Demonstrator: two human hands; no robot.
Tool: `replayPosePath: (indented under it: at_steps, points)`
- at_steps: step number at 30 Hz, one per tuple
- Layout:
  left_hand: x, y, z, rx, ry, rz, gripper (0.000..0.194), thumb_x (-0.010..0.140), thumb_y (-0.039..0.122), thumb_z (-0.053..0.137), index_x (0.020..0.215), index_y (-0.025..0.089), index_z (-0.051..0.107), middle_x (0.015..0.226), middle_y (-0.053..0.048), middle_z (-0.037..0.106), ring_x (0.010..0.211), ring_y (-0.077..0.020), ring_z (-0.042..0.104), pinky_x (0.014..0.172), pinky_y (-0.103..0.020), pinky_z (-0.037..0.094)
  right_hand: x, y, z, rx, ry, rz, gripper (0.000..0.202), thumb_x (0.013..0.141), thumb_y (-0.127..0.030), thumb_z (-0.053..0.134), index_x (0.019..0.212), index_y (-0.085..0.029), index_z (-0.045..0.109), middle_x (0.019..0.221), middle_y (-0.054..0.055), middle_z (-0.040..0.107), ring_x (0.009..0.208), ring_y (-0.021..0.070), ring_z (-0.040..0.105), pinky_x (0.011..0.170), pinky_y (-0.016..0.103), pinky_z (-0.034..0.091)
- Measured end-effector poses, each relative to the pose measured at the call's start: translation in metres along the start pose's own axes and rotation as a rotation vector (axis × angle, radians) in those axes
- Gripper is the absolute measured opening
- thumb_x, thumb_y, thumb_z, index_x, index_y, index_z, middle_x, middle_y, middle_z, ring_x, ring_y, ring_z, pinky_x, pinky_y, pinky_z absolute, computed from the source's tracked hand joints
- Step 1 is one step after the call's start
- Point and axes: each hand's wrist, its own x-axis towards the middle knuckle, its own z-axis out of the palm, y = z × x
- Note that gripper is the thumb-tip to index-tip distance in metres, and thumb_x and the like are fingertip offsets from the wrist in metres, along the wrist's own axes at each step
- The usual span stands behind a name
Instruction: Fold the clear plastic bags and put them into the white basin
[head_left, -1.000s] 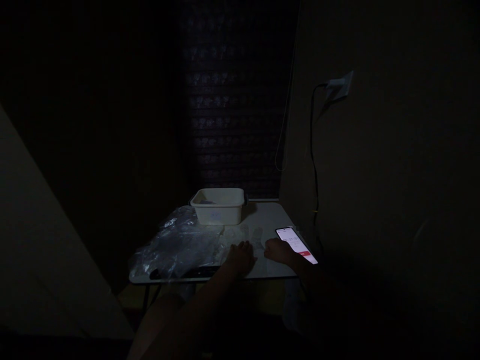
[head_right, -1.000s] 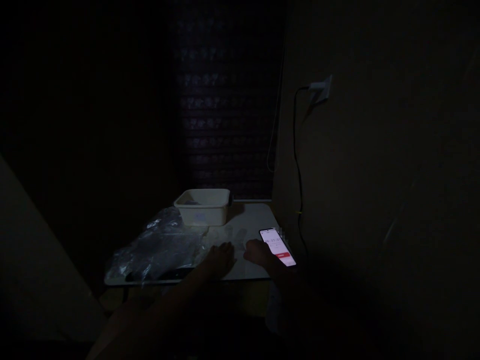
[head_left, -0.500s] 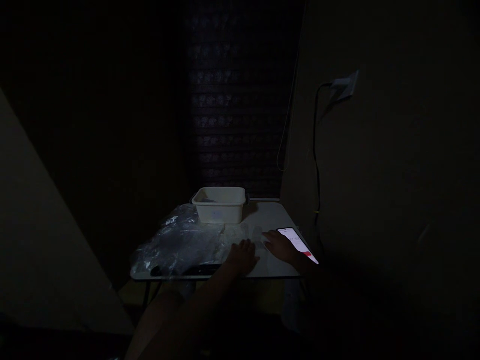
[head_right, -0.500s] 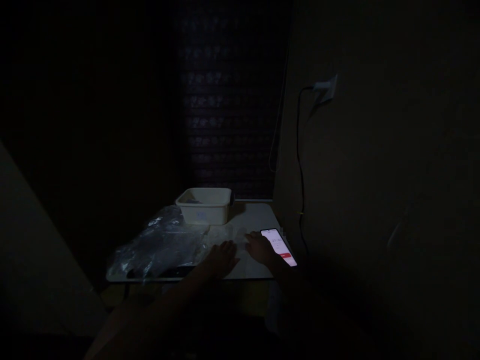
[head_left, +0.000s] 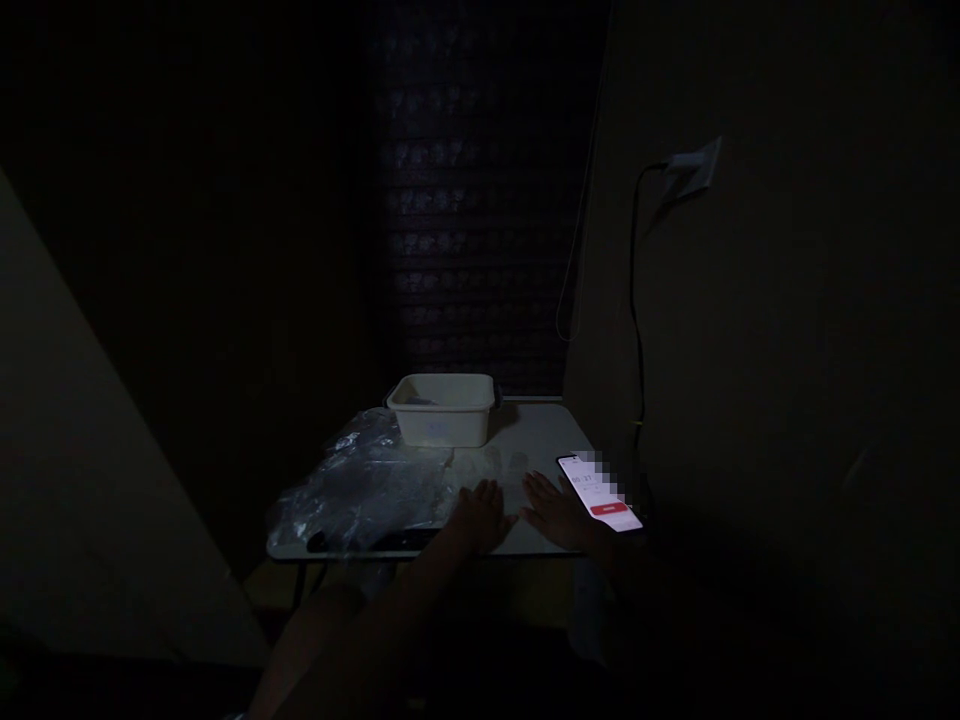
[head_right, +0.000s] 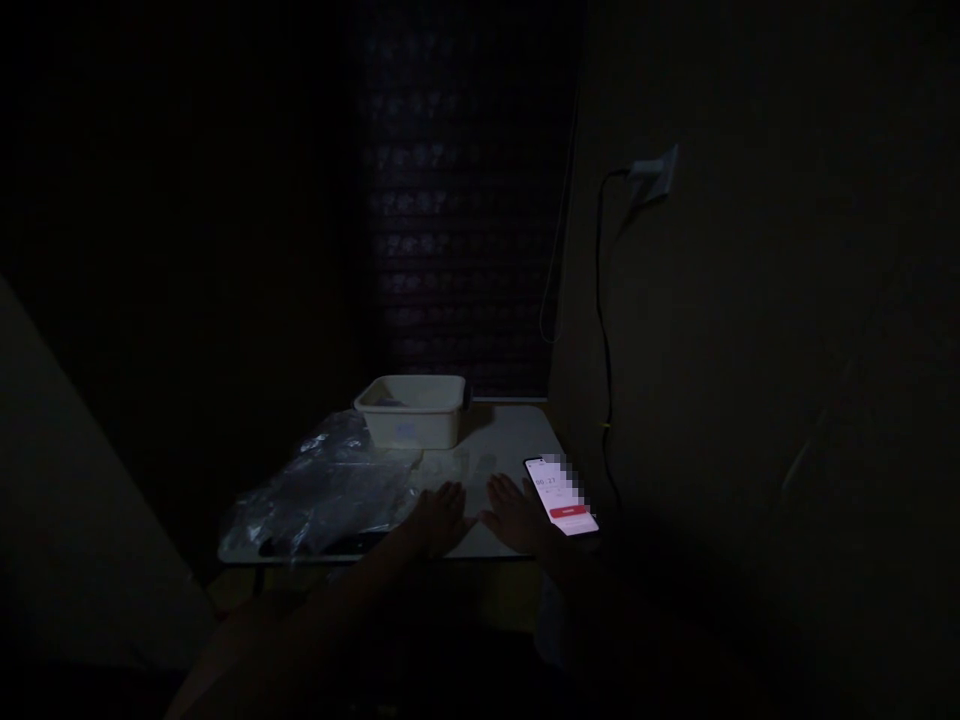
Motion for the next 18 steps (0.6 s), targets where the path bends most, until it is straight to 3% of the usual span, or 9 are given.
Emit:
replayPosePath:
  at_steps: [15,18]
  points:
    - [0.006,0.002,0.004,-0.003,0.058,-0.091,0.058,0.074,0.044,0.007,0.114,0.006,0.026,0.12,-0.016,0.025,0.109,-0.0269,0.018,0.081,-0.047,0.017,-0.004,0.006,-0.005,-0.127,0.156,-0.006,0.052,0.075,-0.045,0.012,0.11,-0.016,0.036,0.119,0.007,0.03,0.11,0.0233,0.018,0.084,0.046,0.014]
    - [0.01,0.006,0.002,-0.022,0.054,-0.047,0.056,0.074,0.045,0.007,0.116,0.01,0.023,0.122,-0.013,0.022,0.11,-0.0256,0.015,0.082,-0.047,0.017,-0.006,0.007,-0.004,-0.143,0.187,-0.021,0.051,0.075,-0.044,0.014,0.112,-0.016,0.033,0.119,0.007,0.03,0.11,0.0229,0.018,0.084,0.046,0.014]
